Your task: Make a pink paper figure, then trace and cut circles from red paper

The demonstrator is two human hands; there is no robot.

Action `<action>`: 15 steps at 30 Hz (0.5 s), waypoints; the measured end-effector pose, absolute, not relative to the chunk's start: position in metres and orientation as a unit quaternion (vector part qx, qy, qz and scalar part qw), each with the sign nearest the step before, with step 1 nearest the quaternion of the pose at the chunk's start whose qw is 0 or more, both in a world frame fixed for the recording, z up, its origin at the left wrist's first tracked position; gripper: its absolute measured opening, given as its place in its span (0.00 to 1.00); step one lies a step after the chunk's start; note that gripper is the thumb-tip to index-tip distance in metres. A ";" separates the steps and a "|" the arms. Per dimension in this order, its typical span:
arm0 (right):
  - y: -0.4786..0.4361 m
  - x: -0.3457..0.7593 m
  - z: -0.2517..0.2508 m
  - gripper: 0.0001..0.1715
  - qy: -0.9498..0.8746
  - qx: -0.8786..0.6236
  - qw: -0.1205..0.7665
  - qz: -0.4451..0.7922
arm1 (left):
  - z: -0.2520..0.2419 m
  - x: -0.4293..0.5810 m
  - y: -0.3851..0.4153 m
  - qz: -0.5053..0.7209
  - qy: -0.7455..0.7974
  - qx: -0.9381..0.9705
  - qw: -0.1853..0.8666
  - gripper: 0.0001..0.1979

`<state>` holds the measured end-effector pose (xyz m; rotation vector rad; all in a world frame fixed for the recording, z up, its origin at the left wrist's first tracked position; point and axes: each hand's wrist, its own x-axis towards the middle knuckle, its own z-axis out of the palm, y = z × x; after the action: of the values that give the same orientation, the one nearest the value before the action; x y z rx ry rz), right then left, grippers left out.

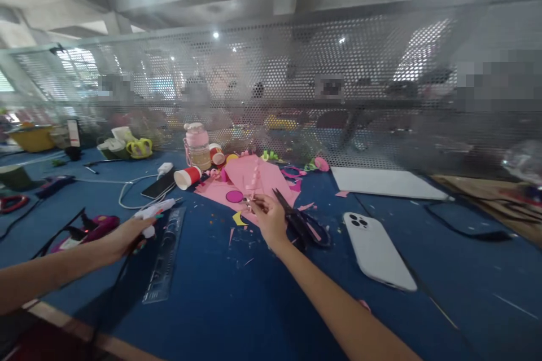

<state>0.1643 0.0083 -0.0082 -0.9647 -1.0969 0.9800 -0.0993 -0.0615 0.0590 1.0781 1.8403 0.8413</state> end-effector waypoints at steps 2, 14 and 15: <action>0.007 0.164 -0.008 0.21 -0.491 -0.424 0.630 0.427 | 0.054 -0.089 -0.066 0.315 0.734 0.457 0.392 0.07; -0.001 0.159 -0.008 0.21 -0.551 -0.433 0.601 0.384 | 0.053 -0.085 -0.030 0.266 0.752 0.532 0.284 0.11; -0.002 0.159 -0.008 0.21 -0.557 -0.433 0.599 0.378 | 0.051 -0.085 -0.028 0.263 0.761 0.529 0.270 0.14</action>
<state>0.1588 -0.0020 -0.0081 -1.0051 -1.2920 0.8761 -0.0853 -0.0278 0.0512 1.4252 2.0505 0.7087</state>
